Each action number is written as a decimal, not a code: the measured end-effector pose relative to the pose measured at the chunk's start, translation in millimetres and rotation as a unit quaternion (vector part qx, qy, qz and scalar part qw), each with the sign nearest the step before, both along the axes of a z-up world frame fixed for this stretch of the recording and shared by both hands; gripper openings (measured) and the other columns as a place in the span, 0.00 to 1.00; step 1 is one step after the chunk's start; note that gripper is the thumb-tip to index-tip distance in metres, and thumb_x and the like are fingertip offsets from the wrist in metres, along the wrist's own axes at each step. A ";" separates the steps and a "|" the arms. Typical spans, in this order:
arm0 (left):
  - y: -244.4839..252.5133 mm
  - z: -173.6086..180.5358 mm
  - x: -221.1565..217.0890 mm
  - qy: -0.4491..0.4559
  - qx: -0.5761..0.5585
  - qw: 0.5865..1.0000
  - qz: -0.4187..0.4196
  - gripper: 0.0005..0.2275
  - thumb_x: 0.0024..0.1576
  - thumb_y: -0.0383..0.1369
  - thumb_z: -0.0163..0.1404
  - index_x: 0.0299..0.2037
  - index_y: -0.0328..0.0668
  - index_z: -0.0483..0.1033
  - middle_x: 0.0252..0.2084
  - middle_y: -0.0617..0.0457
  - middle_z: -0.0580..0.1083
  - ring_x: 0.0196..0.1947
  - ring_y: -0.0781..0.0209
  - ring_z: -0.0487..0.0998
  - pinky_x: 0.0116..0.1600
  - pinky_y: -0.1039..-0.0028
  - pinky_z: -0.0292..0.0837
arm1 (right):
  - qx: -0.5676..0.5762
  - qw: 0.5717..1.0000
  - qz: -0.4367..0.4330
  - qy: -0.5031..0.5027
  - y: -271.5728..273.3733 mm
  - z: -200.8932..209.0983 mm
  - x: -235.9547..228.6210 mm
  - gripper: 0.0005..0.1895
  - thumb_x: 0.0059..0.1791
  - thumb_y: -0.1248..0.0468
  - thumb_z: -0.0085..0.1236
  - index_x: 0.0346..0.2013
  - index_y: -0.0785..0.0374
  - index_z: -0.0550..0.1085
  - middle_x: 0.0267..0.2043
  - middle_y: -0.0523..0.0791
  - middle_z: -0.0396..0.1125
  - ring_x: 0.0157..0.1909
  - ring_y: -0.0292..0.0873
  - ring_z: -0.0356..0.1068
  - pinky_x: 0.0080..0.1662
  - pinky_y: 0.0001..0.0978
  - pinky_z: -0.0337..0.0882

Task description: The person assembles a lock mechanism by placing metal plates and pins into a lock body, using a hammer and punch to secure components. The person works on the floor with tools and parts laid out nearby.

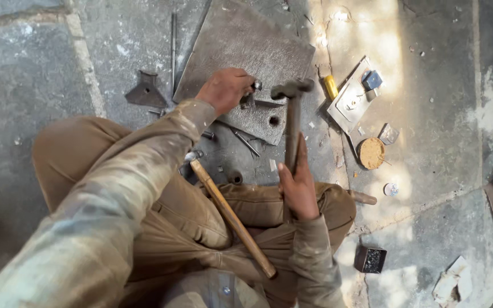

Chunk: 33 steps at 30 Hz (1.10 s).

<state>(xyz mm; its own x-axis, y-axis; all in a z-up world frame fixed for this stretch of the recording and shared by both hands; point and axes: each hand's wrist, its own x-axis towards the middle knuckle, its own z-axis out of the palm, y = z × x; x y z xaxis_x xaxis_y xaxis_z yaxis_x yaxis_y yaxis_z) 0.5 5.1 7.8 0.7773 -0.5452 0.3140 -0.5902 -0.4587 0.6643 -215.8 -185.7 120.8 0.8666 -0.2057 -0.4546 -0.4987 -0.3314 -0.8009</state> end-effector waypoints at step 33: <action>-6.1 8.5 10.7 0.058 0.073 0.996 0.003 0.12 0.58 0.36 0.56 0.47 0.39 0.83 0.42 0.48 0.79 0.42 0.50 0.80 0.49 0.63 0.77 | -0.111 0.987 -0.116 0.017 -58.6 27.5 -63.7 0.15 0.55 0.62 0.58 0.51 0.71 0.75 0.35 0.53 0.69 0.27 0.34 0.66 0.29 0.27 0.68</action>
